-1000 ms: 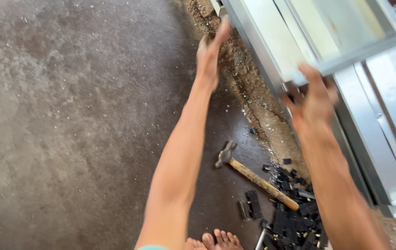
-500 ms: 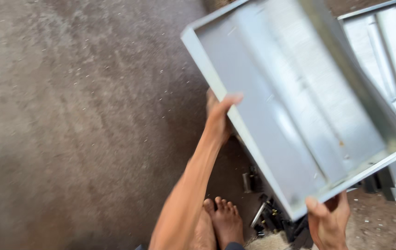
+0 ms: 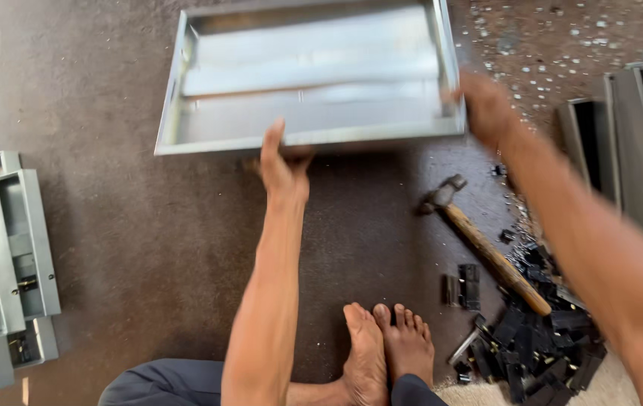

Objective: The person sits on the floor and uses a hammer to attach black plastic clips to the corners of rectangular metal frames. They repeatedly pick up frames, position the clips, and strike them with the hammer before stacking the completed units.

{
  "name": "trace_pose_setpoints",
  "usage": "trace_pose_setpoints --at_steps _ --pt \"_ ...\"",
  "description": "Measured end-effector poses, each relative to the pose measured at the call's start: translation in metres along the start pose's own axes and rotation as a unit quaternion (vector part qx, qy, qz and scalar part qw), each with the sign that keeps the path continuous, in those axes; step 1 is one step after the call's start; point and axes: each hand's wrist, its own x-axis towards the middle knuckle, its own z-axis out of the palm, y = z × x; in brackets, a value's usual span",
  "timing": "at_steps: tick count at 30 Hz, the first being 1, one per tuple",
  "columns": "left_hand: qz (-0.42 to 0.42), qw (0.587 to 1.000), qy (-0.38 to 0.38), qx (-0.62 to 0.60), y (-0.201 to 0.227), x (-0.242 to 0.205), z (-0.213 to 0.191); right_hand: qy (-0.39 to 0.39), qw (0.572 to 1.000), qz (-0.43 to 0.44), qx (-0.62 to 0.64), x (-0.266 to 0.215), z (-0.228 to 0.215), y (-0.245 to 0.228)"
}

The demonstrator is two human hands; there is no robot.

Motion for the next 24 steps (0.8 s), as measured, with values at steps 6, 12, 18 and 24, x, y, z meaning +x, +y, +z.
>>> trace_pose_setpoints --at_steps 6,12,18,24 --pt "-0.085 0.965 0.093 0.228 0.004 0.072 0.031 -0.007 0.925 0.349 0.149 0.104 0.017 0.04" --pt "-0.156 0.987 -0.036 0.02 0.021 0.053 0.053 0.186 0.972 0.138 -0.024 0.0 0.02 -0.057" --pt "-0.1 0.987 -0.124 -0.024 0.05 -0.07 -0.003 -0.037 0.946 0.274 -0.167 -0.172 -0.006 -0.201" --pt "-0.139 0.989 -0.03 0.035 0.021 -0.194 -0.152 0.059 0.916 0.372 -0.138 -0.297 -0.026 -0.207"
